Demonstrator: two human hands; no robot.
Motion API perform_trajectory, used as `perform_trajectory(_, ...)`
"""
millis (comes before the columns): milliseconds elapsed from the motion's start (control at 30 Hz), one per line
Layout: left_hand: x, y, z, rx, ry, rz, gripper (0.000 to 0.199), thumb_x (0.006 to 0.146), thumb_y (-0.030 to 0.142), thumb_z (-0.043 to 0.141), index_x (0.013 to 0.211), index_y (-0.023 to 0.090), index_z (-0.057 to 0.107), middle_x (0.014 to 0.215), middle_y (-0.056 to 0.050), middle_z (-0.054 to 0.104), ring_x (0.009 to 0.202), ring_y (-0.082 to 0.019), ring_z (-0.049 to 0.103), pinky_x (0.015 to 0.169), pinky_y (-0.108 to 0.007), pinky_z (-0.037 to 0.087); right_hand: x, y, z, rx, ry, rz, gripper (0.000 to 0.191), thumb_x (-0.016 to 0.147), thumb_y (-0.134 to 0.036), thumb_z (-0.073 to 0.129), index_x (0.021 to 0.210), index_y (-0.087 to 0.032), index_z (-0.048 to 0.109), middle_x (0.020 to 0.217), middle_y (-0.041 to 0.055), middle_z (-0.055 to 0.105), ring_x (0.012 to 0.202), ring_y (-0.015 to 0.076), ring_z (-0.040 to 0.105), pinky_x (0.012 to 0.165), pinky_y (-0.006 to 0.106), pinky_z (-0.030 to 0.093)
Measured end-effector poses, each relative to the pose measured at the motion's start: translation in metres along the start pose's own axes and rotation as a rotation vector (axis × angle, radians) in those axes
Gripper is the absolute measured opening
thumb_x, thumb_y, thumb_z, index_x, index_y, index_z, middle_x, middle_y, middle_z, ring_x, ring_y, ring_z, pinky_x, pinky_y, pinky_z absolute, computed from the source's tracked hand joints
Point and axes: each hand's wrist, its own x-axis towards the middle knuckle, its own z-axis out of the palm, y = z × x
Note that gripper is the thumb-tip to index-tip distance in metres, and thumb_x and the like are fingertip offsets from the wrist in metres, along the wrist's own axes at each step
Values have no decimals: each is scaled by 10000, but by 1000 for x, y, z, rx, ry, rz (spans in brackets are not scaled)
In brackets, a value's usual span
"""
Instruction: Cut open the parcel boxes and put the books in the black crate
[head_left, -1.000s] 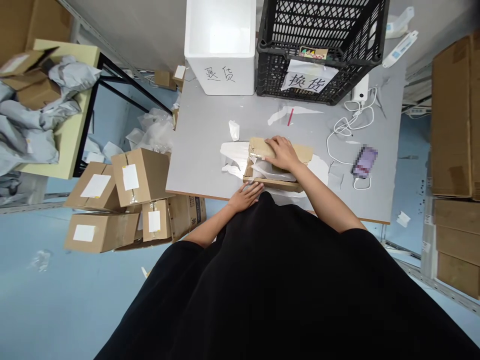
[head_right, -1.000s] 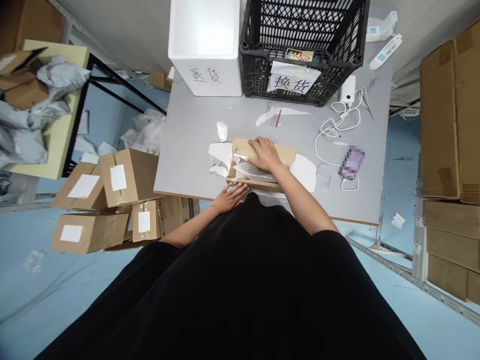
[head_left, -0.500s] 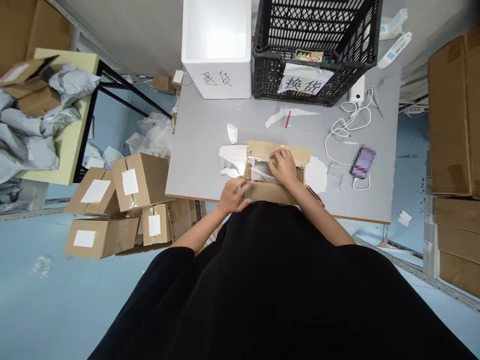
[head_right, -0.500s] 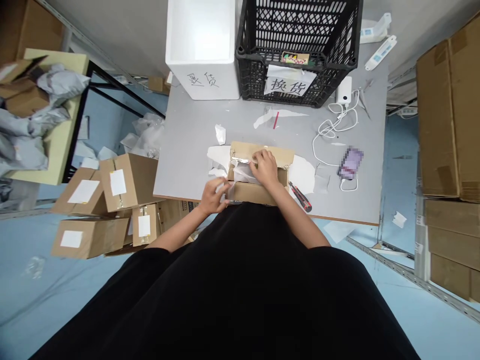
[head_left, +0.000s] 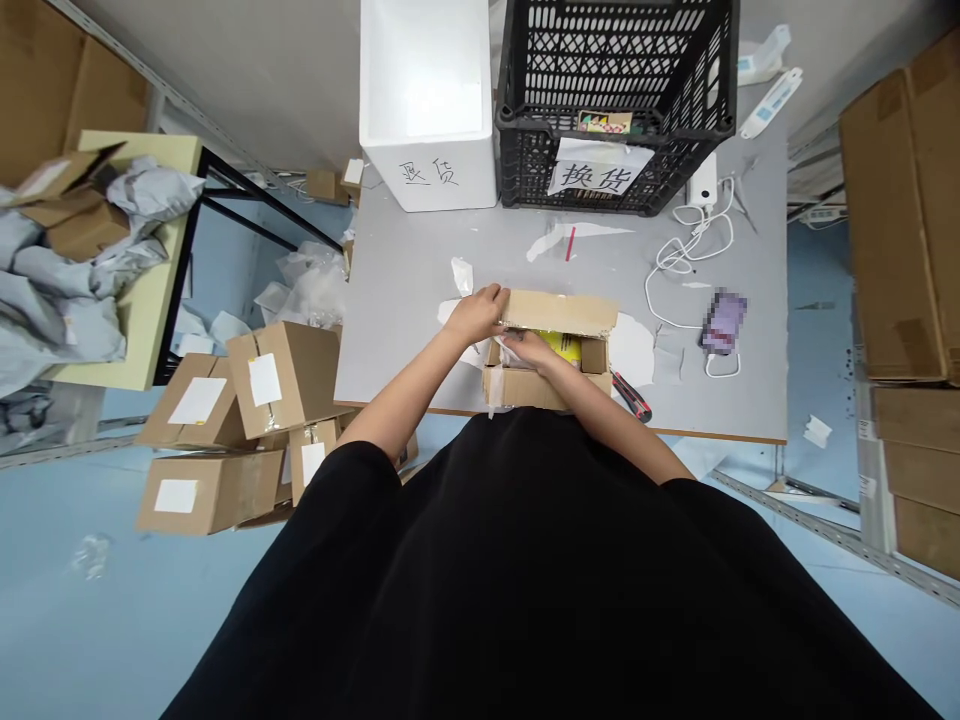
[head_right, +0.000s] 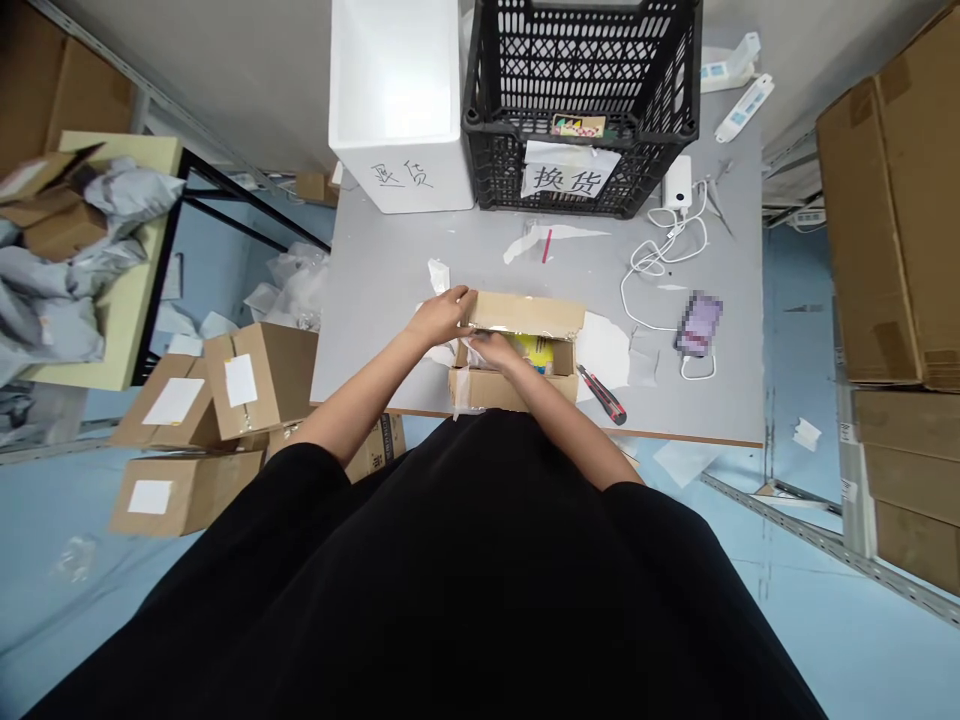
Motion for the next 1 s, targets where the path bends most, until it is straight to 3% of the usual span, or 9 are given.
perform_trajectory(133, 0, 9, 14, 101, 37, -16, 724, 850, 205, 559, 1523, 59, 338, 1533, -259, 398, 1350, -353, 481, 990, -395, 492, 0, 2, 10, 347, 39, 55, 353, 788, -408, 709, 1065, -189, 698, 1058, 87, 765, 968, 235, 713, 868, 362, 568)
perform_trajectory(300, 2, 1, 22, 162, 59, 53, 644, 898, 166, 437, 1511, -3, 334, 1534, -307, 386, 1324, -367, 501, 1013, -458, 478, 4, 10, 16, 459, 54, 51, 427, 653, -403, 823, 989, -176, 689, 1037, 91, 756, 1008, 243, 700, 935, 374, 542)
perform_trajectory(433, 2, -6, 14, 219, 49, 156, 539, 923, 114, 363, 1441, -25, 420, 1449, -318, 479, 1242, -340, 561, 1001, -458, 468, 3, 13, 24, 482, 125, 58, 515, 703, -361, 774, 1164, -185, 630, 1222, 94, 701, 1145, 226, 654, 1027, 363, 487)
perform_trajectory(567, 8, -7, -5, 233, -9, 174, 418, 973, 139, 302, 1265, 34, 582, 1157, -254, 662, 1095, -320, 630, 865, -410, 494, -5, 14, 32, 390, 180, 61, 599, 742, -325, 739, 1286, -169, 543, 1295, 113, 655, 1182, 223, 626, 1044, 357, 473)
perform_trajectory(667, 18, -13, -22, 178, -42, 156, 385, 1001, 342, 389, 1211, 127, 631, 1058, -182, 712, 1011, -306, 667, 800, -372, 480, -10, 15, 33, 341, 176, 87, 613, 753, -331, 742, 1300, -166, 518, 1302, 119, 645, 1183, 232, 619, 1050, 375, 467)
perform_trajectory(767, 31, -25, -33, 75, -95, 119, 397, 901, 525, 567, 1134, 222, 674, 1012, -97, 741, 988, -277, 686, 783, -319, 457, -11, 13, 30, 305, 159, 110, 568, 756, -343, 755, 1255, -176, 543, 1280, 115, 655, 1176, 246, 622, 1035, 387, 476)
perform_trajectory(867, 38, -35, -37, -6, -184, 92, 498, 754, 531, 715, 1162, 251, 663, 1104, -57, 737, 1042, -255, 674, 819, -284, 452, -11, 6, 26, 243, 161, 115, 471, 778, -335, 743, 1190, -169, 586, 1229, 113, 677, 1133, 251, 643, 992, 365, 497)
perform_trajectory(1000, 34, -32, -41, -17, -333, 70, 843, 610, 448, 793, 1380, 234, 525, 1382, -102, 608, 1239, -305, 567, 976, -339, 450, -20, -2, 17, 31, 239, 82, 345, 879, -387, 636, 1119, -140, 635, 1174, 146, 683, 1148, 283, 627, 996, 380, 478)
